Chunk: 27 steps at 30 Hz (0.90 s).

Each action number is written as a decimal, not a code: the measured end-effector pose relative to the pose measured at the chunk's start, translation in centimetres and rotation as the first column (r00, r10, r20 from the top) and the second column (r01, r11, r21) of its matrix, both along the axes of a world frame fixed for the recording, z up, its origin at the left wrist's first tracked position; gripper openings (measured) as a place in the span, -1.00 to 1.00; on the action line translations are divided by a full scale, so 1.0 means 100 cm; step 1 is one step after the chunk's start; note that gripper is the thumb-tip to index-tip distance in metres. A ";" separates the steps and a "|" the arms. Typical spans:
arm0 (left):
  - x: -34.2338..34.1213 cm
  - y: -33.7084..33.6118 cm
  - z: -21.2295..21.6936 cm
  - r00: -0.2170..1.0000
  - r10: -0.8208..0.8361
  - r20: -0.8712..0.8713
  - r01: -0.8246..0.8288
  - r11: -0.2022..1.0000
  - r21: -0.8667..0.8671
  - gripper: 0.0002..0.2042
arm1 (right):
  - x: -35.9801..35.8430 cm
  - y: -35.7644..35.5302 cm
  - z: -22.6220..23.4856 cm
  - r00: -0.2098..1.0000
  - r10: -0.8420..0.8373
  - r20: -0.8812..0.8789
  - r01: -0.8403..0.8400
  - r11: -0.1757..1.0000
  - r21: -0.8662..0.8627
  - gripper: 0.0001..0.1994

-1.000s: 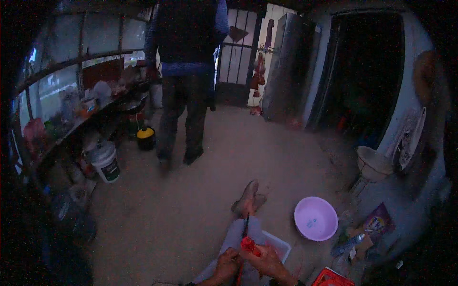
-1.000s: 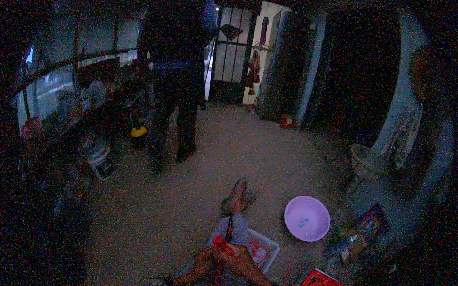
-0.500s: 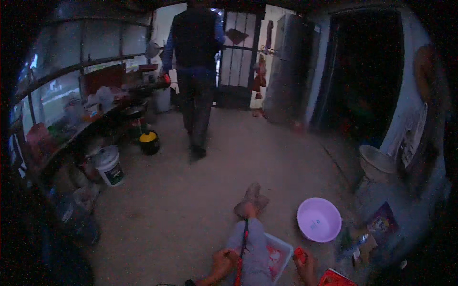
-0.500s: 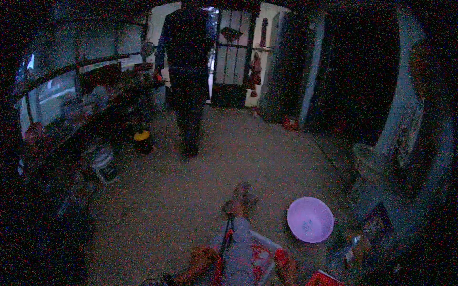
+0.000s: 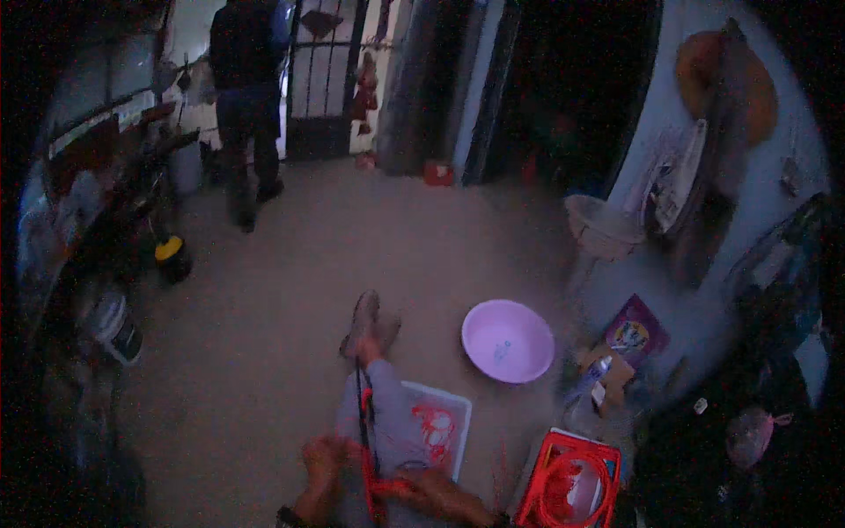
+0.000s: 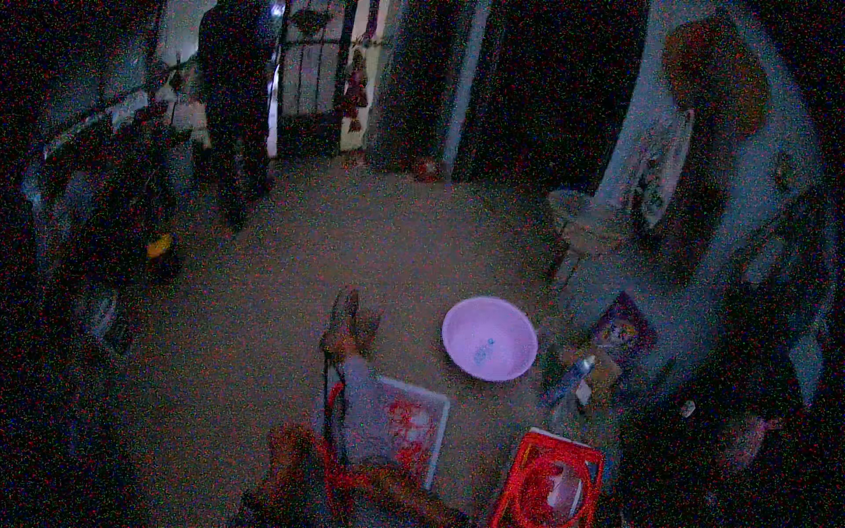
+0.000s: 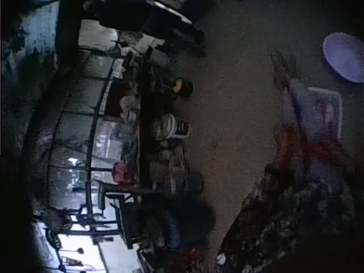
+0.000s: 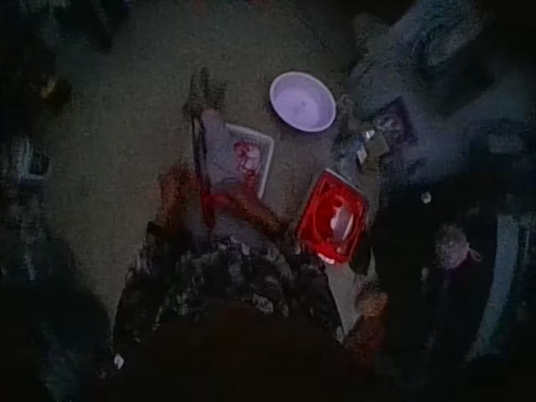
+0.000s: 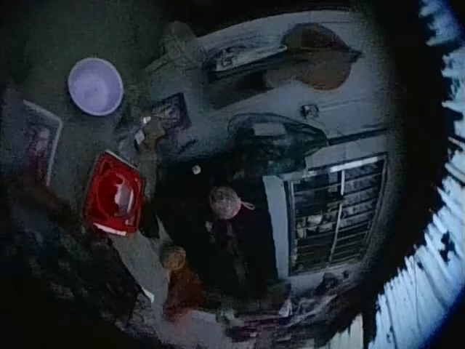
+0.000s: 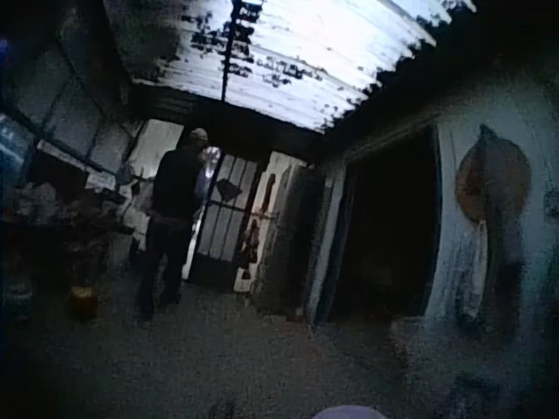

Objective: The recorder is shown weaving or attaching a red cord/netting to a circular plastic fan guard frame.

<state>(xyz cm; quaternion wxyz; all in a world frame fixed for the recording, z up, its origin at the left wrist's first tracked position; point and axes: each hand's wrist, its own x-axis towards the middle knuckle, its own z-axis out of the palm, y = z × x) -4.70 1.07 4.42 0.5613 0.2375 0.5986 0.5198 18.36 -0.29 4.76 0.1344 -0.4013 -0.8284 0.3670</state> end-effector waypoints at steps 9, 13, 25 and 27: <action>-0.004 -0.004 0.046 0.977 0.133 0.167 -0.129 0.991 -0.038 -0.93 | -0.037 -0.005 0.077 0.992 -0.114 -0.058 0.090 0.946 -0.311 -0.68; -0.005 -0.014 0.054 0.993 0.097 0.072 -0.096 0.995 -0.023 -0.94 | -0.030 0.002 0.065 0.982 -0.150 -0.110 0.087 0.893 -0.442 -0.69; 0.005 -0.017 0.037 0.978 -0.157 0.139 0.160 0.987 -0.011 -0.92 | -0.058 0.018 0.052 0.906 -0.317 -0.281 0.109 0.816 -0.568 -0.71; 0.009 -0.020 0.022 0.979 -0.155 0.136 0.148 0.987 0.054 -0.91 | -0.051 0.015 0.041 0.881 -0.330 -0.338 0.108 0.837 -0.536 -0.71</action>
